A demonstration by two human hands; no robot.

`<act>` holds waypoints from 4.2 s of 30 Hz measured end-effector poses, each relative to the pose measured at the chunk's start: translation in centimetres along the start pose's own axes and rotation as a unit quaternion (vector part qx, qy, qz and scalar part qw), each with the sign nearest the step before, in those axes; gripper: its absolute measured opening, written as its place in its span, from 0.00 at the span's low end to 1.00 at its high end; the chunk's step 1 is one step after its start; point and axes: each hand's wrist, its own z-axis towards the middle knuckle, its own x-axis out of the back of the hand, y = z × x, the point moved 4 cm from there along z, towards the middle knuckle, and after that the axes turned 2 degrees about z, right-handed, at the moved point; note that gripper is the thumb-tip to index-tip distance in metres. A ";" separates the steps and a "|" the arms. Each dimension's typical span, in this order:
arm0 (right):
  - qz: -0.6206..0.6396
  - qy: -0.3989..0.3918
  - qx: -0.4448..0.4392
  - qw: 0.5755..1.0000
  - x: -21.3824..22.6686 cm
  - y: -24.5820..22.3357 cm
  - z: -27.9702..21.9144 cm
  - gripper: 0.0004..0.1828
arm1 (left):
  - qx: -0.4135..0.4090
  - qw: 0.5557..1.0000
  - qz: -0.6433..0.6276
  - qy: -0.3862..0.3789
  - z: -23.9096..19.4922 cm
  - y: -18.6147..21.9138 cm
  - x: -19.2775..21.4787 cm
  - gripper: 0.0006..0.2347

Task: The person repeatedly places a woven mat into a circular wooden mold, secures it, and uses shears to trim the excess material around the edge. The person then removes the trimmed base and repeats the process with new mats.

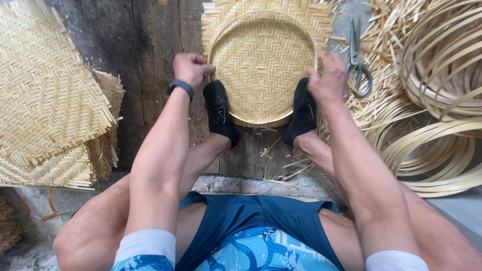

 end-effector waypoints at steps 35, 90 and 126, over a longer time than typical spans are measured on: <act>-0.091 0.185 0.284 0.936 -2.9 -8.0 7.8 0.23 | -0.321 0.914 0.237 -0.073 7.6 14.9 -8.9 0.17; 0.123 0.210 -0.084 0.966 -5.1 4.7 9.2 0.30 | -0.116 0.987 0.002 0.111 10.1 -1.2 -7.6 0.24; 0.677 -0.046 -0.201 0.707 1.9 4.8 3.4 0.36 | -0.008 0.781 -0.620 -0.079 -1.1 3.9 -4.8 0.23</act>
